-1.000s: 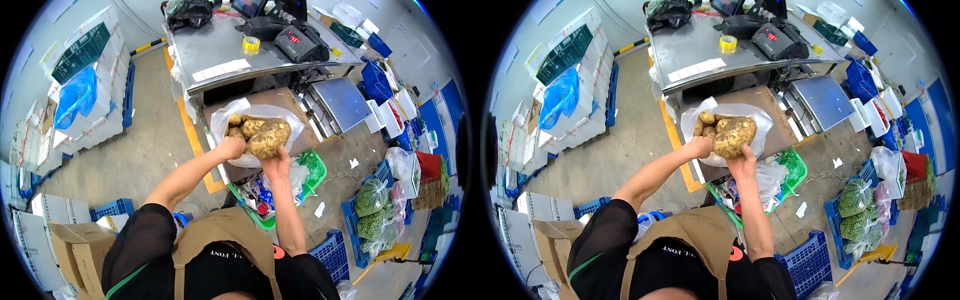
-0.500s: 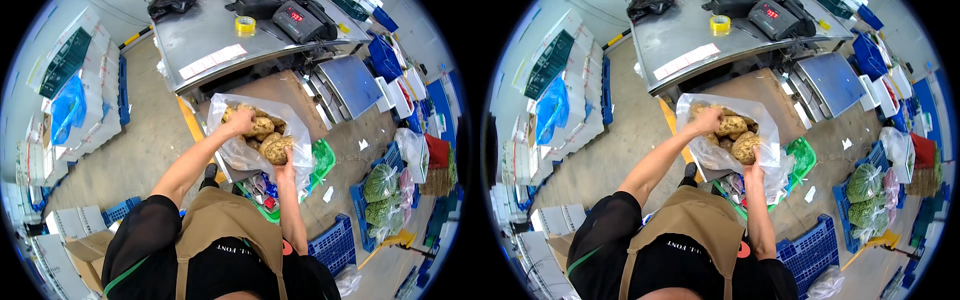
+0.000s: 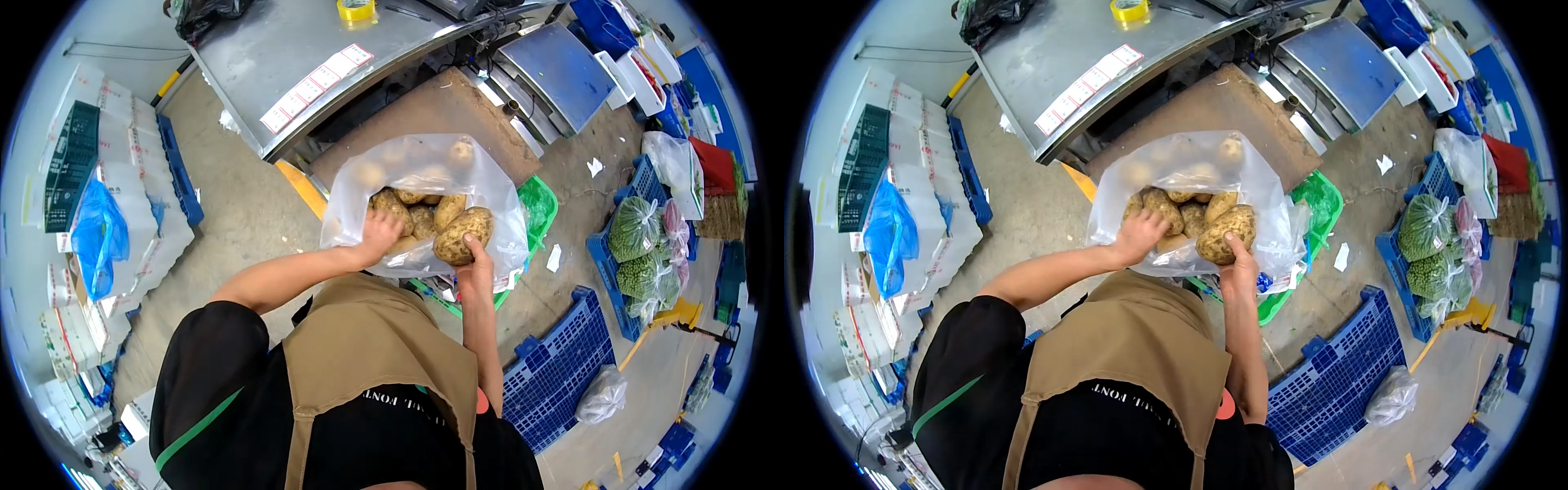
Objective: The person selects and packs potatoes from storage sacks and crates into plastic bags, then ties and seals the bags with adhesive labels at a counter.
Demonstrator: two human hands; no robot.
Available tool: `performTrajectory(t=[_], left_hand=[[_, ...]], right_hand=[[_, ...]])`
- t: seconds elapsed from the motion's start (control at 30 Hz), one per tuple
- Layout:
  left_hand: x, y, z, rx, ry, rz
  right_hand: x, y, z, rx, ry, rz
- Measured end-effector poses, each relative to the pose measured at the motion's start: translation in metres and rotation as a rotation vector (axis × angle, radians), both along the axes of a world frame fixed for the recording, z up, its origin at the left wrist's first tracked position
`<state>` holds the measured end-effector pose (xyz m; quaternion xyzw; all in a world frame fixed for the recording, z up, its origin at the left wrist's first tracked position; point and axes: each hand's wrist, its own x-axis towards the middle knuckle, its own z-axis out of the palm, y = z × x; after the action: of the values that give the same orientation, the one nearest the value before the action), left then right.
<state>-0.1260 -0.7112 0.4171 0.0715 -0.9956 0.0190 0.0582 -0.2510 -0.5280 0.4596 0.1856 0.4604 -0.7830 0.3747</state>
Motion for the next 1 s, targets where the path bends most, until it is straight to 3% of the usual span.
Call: performTrajectory(t=[0.1, 0.2, 0.23, 0.33, 0.37, 0.47, 0.57, 0.6, 0.63, 0.73, 0.77, 0.87, 0.9, 1.0], left_hand=[[-0.025, -0.004, 0.002, 0.059, 0.201, -0.227], [-0.032, -0.023, 0.014, -0.064, 0.254, -0.435], [-0.036, -0.026, -0.001, 0.036, 0.256, -0.434], [-0.037, -0.037, 0.009, 0.096, -0.121, -0.445], [-0.035, -0.044, -0.003, 0.269, 0.088, -0.472], [-0.027, -0.052, 0.046, 0.784, 0.104, -0.217], [-0.023, -0.047, 0.042, 0.967, 0.174, 0.123], [-0.022, -0.045, 0.037, 1.021, 0.164, 0.289], [-0.024, -0.041, 0.075, 1.005, 0.197, 0.334], [-0.019, -0.046, 0.072, 0.819, 0.277, 0.318], [-0.023, -0.050, 0.073, 0.973, 0.221, 0.446], [-0.030, -0.043, 0.112, 1.093, 0.256, 0.550], [-0.030, -0.042, 0.120, 1.113, 0.235, 0.570], [-0.033, -0.038, 0.140, 1.162, 0.209, 0.605]], right_hand=[[0.005, -0.011, 0.003, -0.021, -0.005, 0.004], [0.006, -0.017, 0.005, -0.016, -0.010, -0.004], [0.006, -0.020, 0.003, -0.009, -0.009, -0.009], [0.006, -0.025, -0.003, 0.009, 0.004, -0.028], [0.005, -0.027, -0.003, 0.015, 0.007, -0.031], [0.007, -0.034, -0.007, 0.023, 0.023, 0.010], [0.009, -0.046, -0.012, 0.112, 0.020, 0.145], [0.010, -0.050, -0.014, 0.157, 0.014, 0.201], [0.012, -0.054, -0.015, 0.180, 0.045, 0.271], [0.021, -0.060, -0.001, 0.347, 0.116, 0.407], [0.017, -0.053, -0.023, 0.343, 0.084, 0.504], [0.026, -0.046, -0.023, 0.484, 0.110, 0.497], [0.029, -0.044, -0.024, 0.581, 0.150, 0.466], [0.029, -0.030, -0.018, 0.877, 0.744, 0.724]])
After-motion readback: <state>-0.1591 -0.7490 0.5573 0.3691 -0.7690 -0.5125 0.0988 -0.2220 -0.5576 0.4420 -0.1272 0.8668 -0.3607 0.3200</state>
